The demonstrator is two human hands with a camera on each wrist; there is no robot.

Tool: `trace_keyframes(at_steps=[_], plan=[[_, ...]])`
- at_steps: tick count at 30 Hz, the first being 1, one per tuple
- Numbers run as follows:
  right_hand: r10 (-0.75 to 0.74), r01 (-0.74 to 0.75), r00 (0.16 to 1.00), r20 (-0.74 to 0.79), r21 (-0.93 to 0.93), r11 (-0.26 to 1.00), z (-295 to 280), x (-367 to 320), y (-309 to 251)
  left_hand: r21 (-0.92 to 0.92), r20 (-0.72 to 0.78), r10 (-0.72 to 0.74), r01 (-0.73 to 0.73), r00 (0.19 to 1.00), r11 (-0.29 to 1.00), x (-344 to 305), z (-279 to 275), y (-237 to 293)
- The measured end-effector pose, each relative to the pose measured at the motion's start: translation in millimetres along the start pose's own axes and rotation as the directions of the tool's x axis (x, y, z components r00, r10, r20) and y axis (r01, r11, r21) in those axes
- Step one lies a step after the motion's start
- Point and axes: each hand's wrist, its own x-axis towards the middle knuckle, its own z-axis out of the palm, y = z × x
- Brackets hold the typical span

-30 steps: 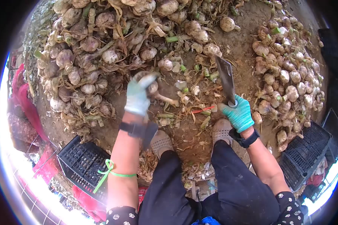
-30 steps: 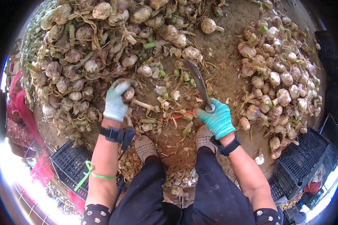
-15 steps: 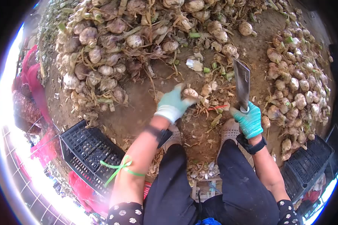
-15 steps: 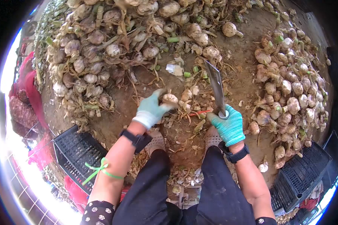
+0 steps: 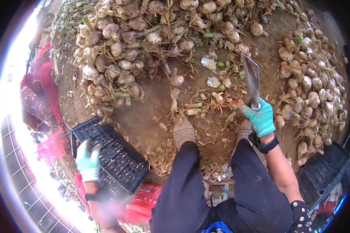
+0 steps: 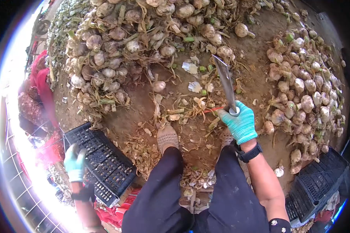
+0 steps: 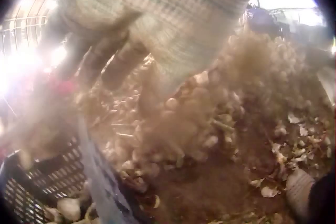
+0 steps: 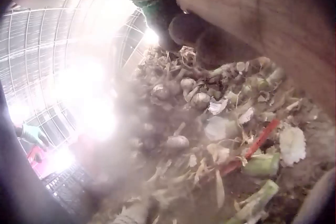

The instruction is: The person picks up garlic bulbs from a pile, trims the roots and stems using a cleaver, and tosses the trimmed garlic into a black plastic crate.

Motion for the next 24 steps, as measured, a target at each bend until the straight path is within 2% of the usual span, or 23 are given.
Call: trace_keyframes(at_steps=[1, 2, 3, 4, 6, 8, 9, 10, 11, 12, 14, 15, 16, 17, 18, 19, 20, 21, 22, 24], plan=[[-0.013, 0.013, 1.0, 0.002, 0.003, 1.0, 0.1, 1.1, -0.8, 0.015, 0.048, 0.205, -0.205, 0.978, 0.979, 4.3, 20.5, 32.6], [-0.025, 0.025, 1.0, 0.002, 0.01, 1.0, 0.0, 2.3, -0.4, 0.021, 0.095, 0.403, -0.406, 0.91, 0.914, 10.6, 41.1, 68.7], [-0.013, 0.013, 1.0, 0.006, 0.021, 1.0, -0.8, 3.1, 1.9, 0.045, 0.137, 0.574, -0.583, 0.808, 0.811, 17.1, 63.2, 102.3], [-0.005, 0.005, 1.0, 0.0, 0.015, 1.0, -1.7, 4.1, 2.1, -0.067, 0.217, 0.658, -0.661, 0.721, 0.747, 27.2, 85.1, 128.1], [0.028, -0.028, 1.0, -0.01, -0.015, 0.999, -4.2, 3.3, 2.3, 0.05, 0.198, 0.828, -0.849, 0.525, 0.526, 41.4, 140.3, 159.4], [0.045, -0.045, 0.999, -0.011, -0.006, 0.999, -7.2, 3.3, 4.9, 0.149, 0.229, 0.894, -0.922, 0.385, 0.359, 50.3, 188.3, 185.8], [0.062, -0.062, 0.998, -0.017, -0.027, 0.998, -7.3, 3.1, 5.0, 0.138, 0.233, 0.896, -0.925, 0.377, 0.353, 56.4, 209.5, 193.4], [0.074, -0.075, 0.997, -0.02, -0.046, 0.996, -7.1, 3.8, 4.7, 0.144, 0.32, 0.897, -0.951, 0.306, 0.273, 64.0, 228.3, 199.1], [0.085, -0.085, 0.996, -0.013, 0.013, 0.996, -6.2, 4.4, 4.3, 0.15, 0.404, 0.883, -0.97, 0.239, 0.193, 69.9, 241.5, 202.4], [0.08, -0.08, 0.997, -0.009, 0.02, 0.997, -5.2, 6.0, 4.9, 0.159, 0.406, 0.881, -0.968, 0.242, 0.192, 75.2, 251.3, 204.9], [0.065, -0.065, 0.998, -0.008, 0.005, 0.998, -4.7, 8.8, 7.6, 0.16, 0.533, 0.664, -0.834, 0.524, 0.529, 81.4, 262.6, 209.5], [0.081, -0.082, 0.997, 0.017, 0.023, 0.996, -4.2, 8.7, 1.5, 0.155, 0.573, 0.56, -0.75, 0.598, 0.643, 80.3, 250.2, 216.3], [0.083, -0.083, 0.996, 0.018, 0.025, 0.996, -1.5, 9.3, 1.5, 0.157, 0.575, 0.559, -0.751, 0.598, 0.642, 77.7, 242.2, 218.8], [0.062, -0.063, 0.998, 0.023, 0.025, 0.998, 1.3, 10.2, 2.1, -0.081, 0.563, 0.472, -0.523, 0.679, 0.848, 74.1, 235.8, 220.7], [0.044, -0.045, 0.999, 0.026, 0.026, 0.999, 5.1, 9.8, 2.1, -0.308, 0.582, 0.367, -0.221, 0.726, 0.925, 68.7, 231.8, 219.6], [0.015, -0.012, 0.999, 0.042, -0.068, 0.998, 8.1, 8.4, -6.5, -0.51, 0.528, 0.421, -0.121, 0.737, 0.851, 59.5, 223.9, 220.5], [-0.078, 0.085, 0.996, 0.044, -0.197, 0.977, 11.7, 5.3, -15.9, -0.517, 0.536, 0.431, -0.122, 0.726, 0.847, 48.2, 215.1, 222.3], [-0.211, 0.215, 0.976, 0.044, -0.293, 0.932, 15.4, 2.3, -21.8, -0.689, 0.614, 0.415, 0.199, 0.672, 0.697, 34.8, 189.9, 239.1], [-0.335, 0.331, 0.94, 0.059, -0.393, 0.858, 16.4, -0.6, -25.2, -0.728, 0.684, 0.427, 0.514, 0.591, 0.455, 20.6, 176.5, 249.3], [-0.475, 0.501, 0.859, 0.191, -0.5, 0.706, 14.8, -3.0, -28.5, -0.885, 0.464, 0.611, 0.307, 0.642, 0.35, -0.8, 174.2, 247.2]])
